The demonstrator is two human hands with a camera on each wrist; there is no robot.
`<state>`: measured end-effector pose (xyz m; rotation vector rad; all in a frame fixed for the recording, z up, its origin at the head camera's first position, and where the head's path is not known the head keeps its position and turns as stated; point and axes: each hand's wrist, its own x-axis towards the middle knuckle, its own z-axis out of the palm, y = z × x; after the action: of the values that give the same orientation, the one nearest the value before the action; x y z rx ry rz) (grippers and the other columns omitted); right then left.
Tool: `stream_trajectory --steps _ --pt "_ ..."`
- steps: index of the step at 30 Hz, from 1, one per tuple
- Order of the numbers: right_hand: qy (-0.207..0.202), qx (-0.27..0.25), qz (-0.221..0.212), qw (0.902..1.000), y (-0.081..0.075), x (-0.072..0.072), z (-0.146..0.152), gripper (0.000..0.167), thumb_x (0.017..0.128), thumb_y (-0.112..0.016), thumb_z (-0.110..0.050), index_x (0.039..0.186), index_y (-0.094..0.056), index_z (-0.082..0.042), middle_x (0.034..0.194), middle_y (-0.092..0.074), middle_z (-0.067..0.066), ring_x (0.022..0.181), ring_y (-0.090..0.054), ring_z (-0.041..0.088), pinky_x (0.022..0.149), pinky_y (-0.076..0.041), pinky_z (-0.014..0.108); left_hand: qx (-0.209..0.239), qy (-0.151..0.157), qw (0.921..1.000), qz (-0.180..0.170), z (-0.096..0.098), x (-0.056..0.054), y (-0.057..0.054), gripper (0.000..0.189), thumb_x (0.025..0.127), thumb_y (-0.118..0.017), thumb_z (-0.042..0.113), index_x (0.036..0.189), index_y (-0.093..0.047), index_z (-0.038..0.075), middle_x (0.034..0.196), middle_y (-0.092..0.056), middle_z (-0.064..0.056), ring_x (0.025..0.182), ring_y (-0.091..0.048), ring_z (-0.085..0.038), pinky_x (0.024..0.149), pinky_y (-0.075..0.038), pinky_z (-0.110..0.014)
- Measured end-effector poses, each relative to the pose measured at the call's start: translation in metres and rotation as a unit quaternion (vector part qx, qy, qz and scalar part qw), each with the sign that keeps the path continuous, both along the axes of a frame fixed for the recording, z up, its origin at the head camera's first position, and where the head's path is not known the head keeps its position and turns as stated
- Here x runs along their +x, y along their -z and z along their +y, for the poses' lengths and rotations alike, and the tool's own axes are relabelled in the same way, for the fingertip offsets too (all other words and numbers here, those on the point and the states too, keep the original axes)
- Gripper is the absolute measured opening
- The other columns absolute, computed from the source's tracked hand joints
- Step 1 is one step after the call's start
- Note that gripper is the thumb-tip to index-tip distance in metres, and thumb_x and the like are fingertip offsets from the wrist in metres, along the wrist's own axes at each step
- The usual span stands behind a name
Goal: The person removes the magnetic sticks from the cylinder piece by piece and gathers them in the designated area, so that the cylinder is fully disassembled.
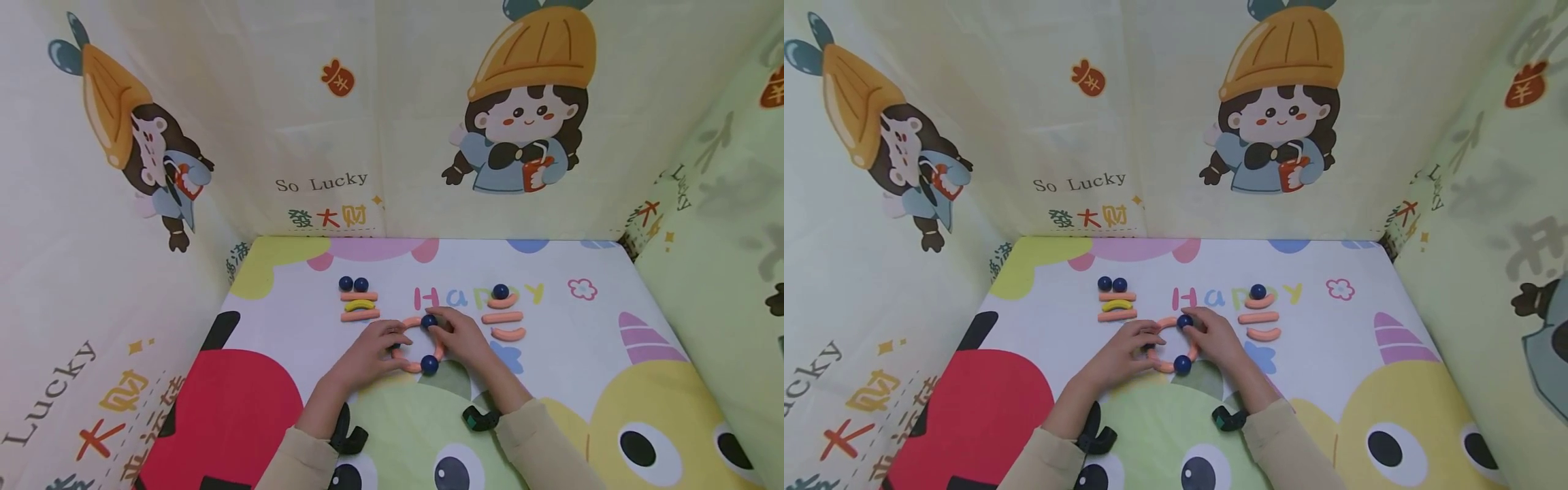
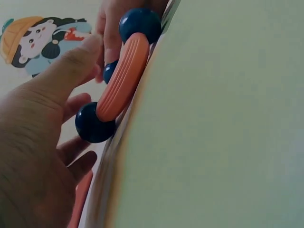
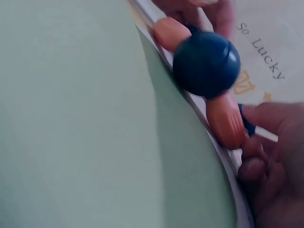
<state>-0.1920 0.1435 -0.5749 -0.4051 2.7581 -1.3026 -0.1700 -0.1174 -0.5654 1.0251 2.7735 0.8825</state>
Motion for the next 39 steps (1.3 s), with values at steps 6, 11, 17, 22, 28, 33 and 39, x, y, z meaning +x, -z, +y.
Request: stream_trajectory --steps 6,11,17,22,28,33,39 --pt "-0.022 0.002 0.039 0.999 -0.012 0.005 0.009 0.034 0.097 -0.064 -0.029 0.131 -0.063 -0.026 0.127 -0.061 -0.007 0.071 -0.053 0.012 0.068 -0.046 0.027 -0.01 0.029 0.9985 0.046 0.005 0.003 0.005 0.035 0.087 -0.069 0.053 0.115 -0.072 0.032 0.14 -0.053 0.0 0.134 -0.044 -0.017 0.113 -0.038 -0.041" --pt "-0.086 -0.017 0.063 0.9942 -0.017 0.017 0.016 0.03 0.096 -0.066 -0.025 0.126 -0.066 -0.021 0.124 -0.062 -0.006 0.068 -0.049 0.006 0.062 -0.045 0.022 -0.009 0.024 0.9982 0.054 0.006 0.003 0.011 0.031 0.085 -0.071 0.053 0.11 -0.073 0.034 0.139 -0.052 0.001 0.133 -0.044 -0.017 0.112 -0.038 -0.043" --pt "-0.209 -0.02 0.06 0.9759 -0.016 0.03 0.022 0.036 0.096 -0.066 -0.03 0.129 -0.062 -0.016 0.113 -0.062 -0.002 0.069 -0.049 0.002 0.065 -0.046 0.021 -0.009 0.017 0.9975 0.067 0.01 0.004 0.016 0.029 0.084 -0.072 0.054 0.107 -0.074 0.036 0.135 -0.054 0.001 0.129 -0.046 -0.019 0.109 -0.038 -0.047" --pt "-0.229 0.024 0.023 0.9728 -0.01 0.036 0.019 0.041 0.094 -0.065 -0.041 0.131 -0.059 -0.024 0.105 -0.059 -0.011 0.069 -0.05 0.0 0.066 -0.046 0.021 -0.014 0.017 0.9969 0.076 0.011 0.005 0.016 0.024 0.085 -0.072 0.053 0.103 -0.074 0.037 0.135 -0.054 0.001 0.128 -0.047 -0.019 0.109 -0.037 -0.049" --pt "-0.218 0.095 0.054 0.9699 -0.007 0.041 0.013 0.044 0.092 -0.068 -0.045 0.133 -0.059 -0.031 0.12 -0.061 -0.018 0.079 -0.052 0.0 0.072 -0.046 0.021 -0.017 0.015 0.9966 0.079 0.011 0.005 0.017 0.023 0.084 -0.073 0.052 0.102 -0.075 0.037 0.135 -0.054 0.002 0.128 -0.046 -0.019 0.108 -0.038 -0.049" --pt "-0.212 0.102 0.074 0.9691 -0.006 0.043 0.011 0.035 0.093 -0.067 -0.042 0.127 -0.061 -0.035 0.118 -0.062 -0.02 0.087 -0.055 0.0 0.078 -0.049 0.024 -0.003 0.022 0.9942 0.105 0.01 0.004 0.018 0.024 0.083 -0.073 0.051 0.102 -0.076 0.036 0.132 -0.056 0.0 0.125 -0.049 -0.02 0.105 -0.04 -0.049" --pt "-0.218 0.077 0.088 0.9689 -0.003 0.04 0.013 0.032 0.094 -0.068 -0.033 0.125 -0.062 -0.03 0.115 -0.061 -0.018 0.077 -0.051 0.001 0.071 -0.046 0.02 0.003 0.027 0.9952 0.095 0.007 0.003 0.018 0.025 0.084 -0.071 0.051 0.102 -0.077 0.034 0.135 -0.054 0.0 0.127 -0.047 -0.021 0.107 -0.038 -0.049"
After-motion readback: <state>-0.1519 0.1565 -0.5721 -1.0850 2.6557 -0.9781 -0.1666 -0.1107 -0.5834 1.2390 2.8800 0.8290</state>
